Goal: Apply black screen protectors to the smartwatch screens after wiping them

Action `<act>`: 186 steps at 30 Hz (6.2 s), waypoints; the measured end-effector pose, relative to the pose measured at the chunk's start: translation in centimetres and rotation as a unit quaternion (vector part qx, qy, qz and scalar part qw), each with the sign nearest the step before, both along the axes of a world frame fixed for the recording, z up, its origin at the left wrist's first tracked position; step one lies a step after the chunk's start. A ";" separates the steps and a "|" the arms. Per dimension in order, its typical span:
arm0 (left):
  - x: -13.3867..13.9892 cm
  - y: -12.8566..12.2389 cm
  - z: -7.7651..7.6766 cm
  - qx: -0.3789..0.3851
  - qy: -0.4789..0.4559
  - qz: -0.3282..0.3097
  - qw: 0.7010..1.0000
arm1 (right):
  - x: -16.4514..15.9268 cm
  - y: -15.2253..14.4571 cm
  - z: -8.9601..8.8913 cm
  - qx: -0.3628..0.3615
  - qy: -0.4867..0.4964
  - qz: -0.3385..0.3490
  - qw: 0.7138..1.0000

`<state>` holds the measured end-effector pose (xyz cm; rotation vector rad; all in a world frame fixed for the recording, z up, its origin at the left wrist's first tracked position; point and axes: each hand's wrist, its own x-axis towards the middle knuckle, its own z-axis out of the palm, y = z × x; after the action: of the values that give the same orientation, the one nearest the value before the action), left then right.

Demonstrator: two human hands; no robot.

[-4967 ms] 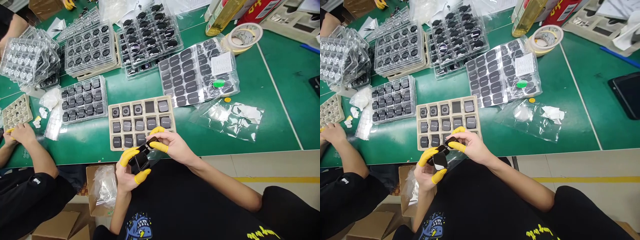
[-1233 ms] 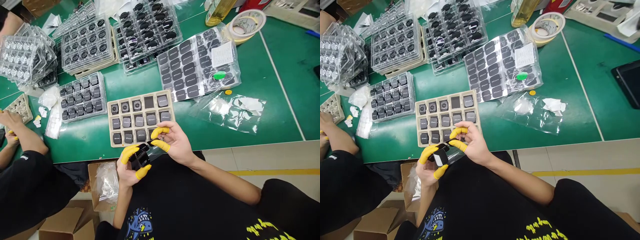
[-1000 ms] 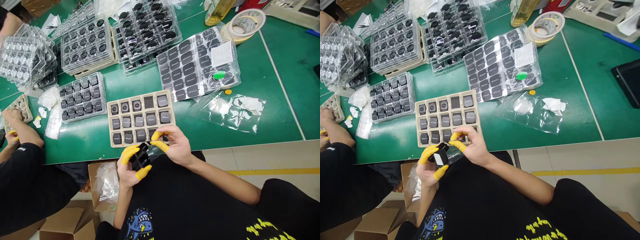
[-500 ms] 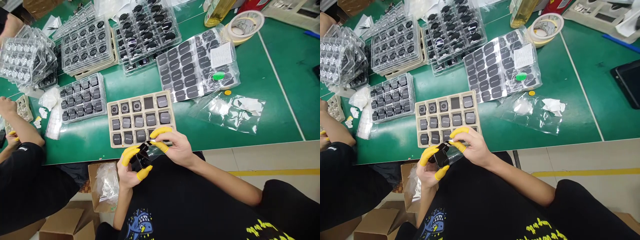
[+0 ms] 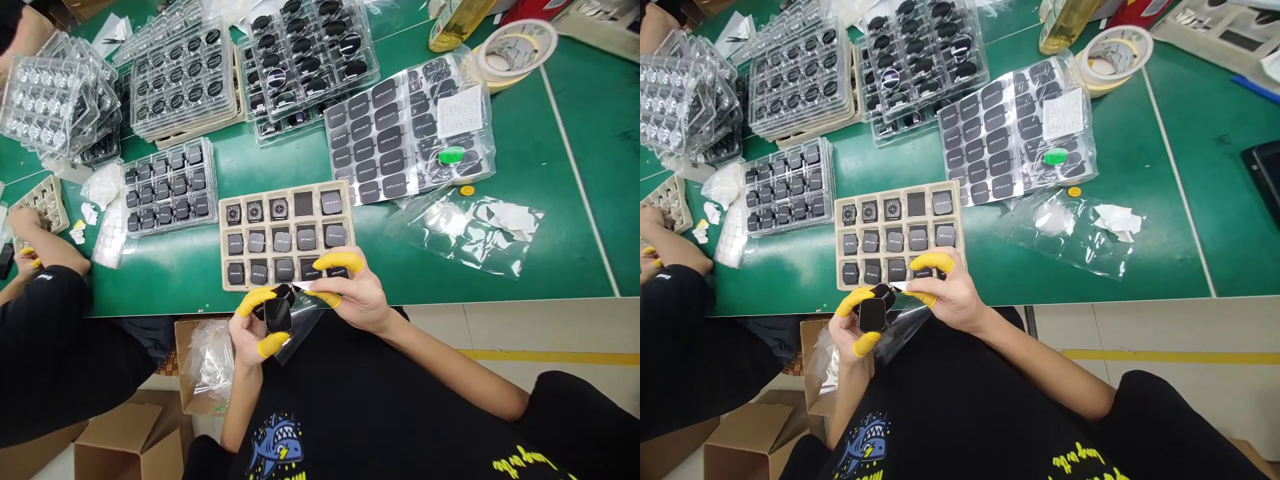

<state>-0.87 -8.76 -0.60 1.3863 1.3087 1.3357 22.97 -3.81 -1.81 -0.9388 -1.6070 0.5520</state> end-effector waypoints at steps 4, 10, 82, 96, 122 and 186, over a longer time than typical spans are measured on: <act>-0.4 -0.8 -1.0 -0.061 -0.061 0.023 0.996 | 0.3 0.1 -0.2 -0.015 0.033 0.036 0.999; -0.8 0.0 -0.1 -0.049 -0.050 0.030 0.997 | 0.5 0.3 0.2 -0.025 0.073 0.066 0.995; 2.6 4.3 -2.3 0.071 -0.131 -0.059 0.987 | -2.5 1.7 7.1 -0.420 0.233 0.129 0.868; 2.1 4.4 -2.2 0.046 -0.135 -0.059 0.988 | -2.9 1.9 7.1 -0.430 0.228 0.138 0.863; 1.6 2.6 -2.7 0.018 -0.137 -0.030 0.990 | -1.6 1.1 7.5 -0.462 0.065 0.213 0.859; 0.6 2.9 -5.2 -0.131 -0.202 -0.063 0.968 | -1.8 5.4 6.0 -0.631 0.123 0.287 0.710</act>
<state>-0.28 -5.90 -5.77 0.9393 1.0567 1.2284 21.14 1.57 4.21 -1.1825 -1.0871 2.3040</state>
